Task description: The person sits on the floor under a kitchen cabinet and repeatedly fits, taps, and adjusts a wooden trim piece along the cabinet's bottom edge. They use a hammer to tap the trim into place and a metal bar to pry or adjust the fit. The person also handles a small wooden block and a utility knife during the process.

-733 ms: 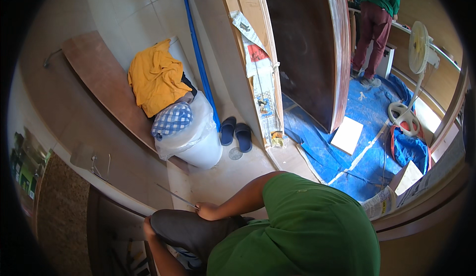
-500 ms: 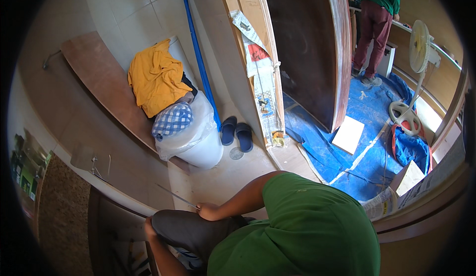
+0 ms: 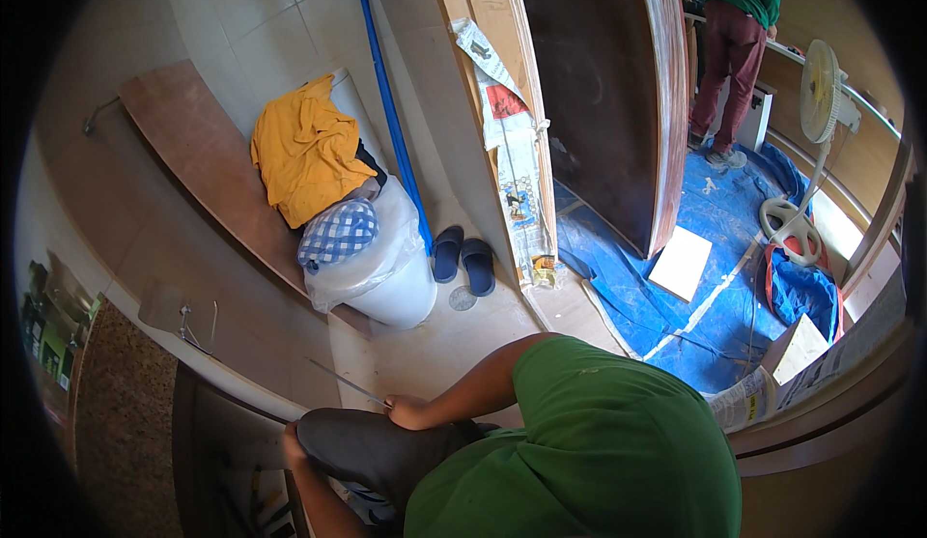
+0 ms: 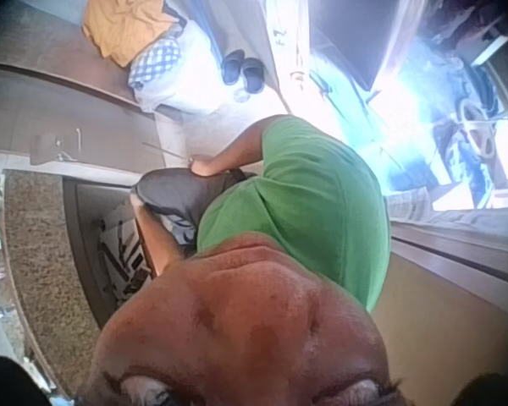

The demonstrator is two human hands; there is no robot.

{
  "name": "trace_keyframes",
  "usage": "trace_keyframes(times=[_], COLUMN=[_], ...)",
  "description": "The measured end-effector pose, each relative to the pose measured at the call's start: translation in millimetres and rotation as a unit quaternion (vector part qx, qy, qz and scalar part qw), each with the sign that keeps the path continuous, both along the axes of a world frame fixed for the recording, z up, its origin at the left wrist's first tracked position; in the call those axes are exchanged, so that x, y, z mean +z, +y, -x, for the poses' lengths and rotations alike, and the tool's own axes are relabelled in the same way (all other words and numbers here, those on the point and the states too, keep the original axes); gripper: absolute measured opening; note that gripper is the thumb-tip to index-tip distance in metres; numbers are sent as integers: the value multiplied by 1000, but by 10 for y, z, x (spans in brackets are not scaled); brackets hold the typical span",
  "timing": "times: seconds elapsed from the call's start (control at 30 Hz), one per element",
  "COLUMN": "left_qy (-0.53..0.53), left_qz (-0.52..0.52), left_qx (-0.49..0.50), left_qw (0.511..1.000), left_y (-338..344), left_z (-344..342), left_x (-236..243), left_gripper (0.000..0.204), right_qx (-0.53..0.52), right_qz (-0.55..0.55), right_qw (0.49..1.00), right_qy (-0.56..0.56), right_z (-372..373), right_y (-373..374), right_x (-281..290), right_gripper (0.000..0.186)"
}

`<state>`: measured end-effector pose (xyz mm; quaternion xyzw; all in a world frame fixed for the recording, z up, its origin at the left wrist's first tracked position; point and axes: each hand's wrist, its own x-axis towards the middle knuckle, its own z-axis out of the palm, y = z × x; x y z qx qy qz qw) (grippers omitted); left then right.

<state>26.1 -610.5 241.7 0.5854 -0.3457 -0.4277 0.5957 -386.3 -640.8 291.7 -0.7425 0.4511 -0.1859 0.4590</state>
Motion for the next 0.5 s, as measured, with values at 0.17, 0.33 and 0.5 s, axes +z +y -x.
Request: trace_keyframes(times=[0.17, 0.33, 0.5], left_qy=[44, 22, -145], left_qz=[-24, -6, 42], left_qx=[47, 1, -1], left_qw=[998, 1000, 989], left_y=[130, 93, 35], left_z=[253, 167, -50], left_x=[215, 161, -59], left_gripper=[39, 38, 39], right_qx=[-1, -24, -16], right_qz=[-2, 8, 18], right_qw=[1000, 999, 999], right_qy=[-8, -19, -21], right_z=[-45, -69, -57], right_y=[-9, -4, -11], right_x=[-61, -138, -161], right_gripper=[32, 30, 30])
